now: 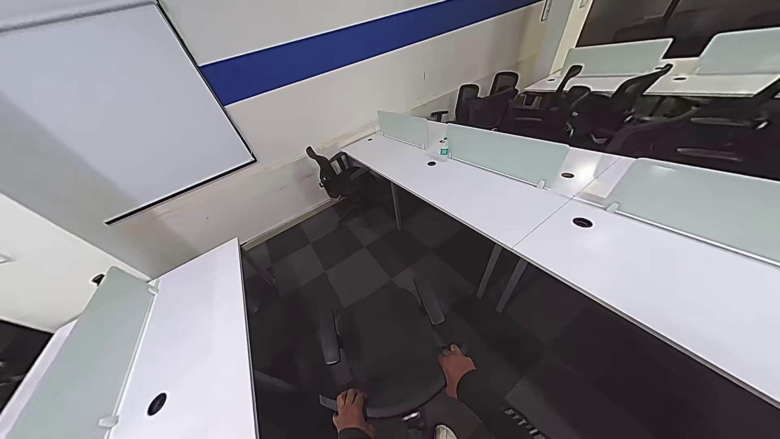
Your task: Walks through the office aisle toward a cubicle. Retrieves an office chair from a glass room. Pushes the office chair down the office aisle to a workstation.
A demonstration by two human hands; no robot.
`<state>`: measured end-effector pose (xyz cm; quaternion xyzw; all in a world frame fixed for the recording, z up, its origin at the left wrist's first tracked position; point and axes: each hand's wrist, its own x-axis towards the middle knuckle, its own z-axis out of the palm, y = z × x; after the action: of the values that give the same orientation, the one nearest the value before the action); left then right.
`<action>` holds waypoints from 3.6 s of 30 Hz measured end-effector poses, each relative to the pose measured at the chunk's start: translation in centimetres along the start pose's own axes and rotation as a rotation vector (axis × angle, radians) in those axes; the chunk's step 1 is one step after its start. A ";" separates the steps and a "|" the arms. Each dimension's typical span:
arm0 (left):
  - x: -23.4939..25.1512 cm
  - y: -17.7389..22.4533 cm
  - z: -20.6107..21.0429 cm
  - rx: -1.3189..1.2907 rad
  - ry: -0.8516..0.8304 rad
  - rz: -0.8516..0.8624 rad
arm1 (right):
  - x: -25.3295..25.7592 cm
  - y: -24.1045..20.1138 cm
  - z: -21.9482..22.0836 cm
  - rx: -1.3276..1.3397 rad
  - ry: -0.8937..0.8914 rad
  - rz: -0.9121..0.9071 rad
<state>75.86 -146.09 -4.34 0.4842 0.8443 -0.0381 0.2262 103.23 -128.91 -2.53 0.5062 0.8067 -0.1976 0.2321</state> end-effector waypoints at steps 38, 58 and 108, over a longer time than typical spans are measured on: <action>53.3 8.8 -24.4 0.388 -0.198 0.532 | 29.1 -7.8 -20.0 0.353 0.052 0.583; 80.6 32.1 -32.0 0.522 -0.172 0.813 | 48.4 4.1 -34.5 0.519 0.114 0.827; 90.8 46.1 -36.6 0.960 -0.150 0.871 | 61.2 9.2 -43.8 0.908 0.182 1.456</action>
<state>62.83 -38.67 -2.46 0.8254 0.4418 -0.3495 0.0380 80.67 -56.49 -2.78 0.9549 0.1399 -0.2617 0.0104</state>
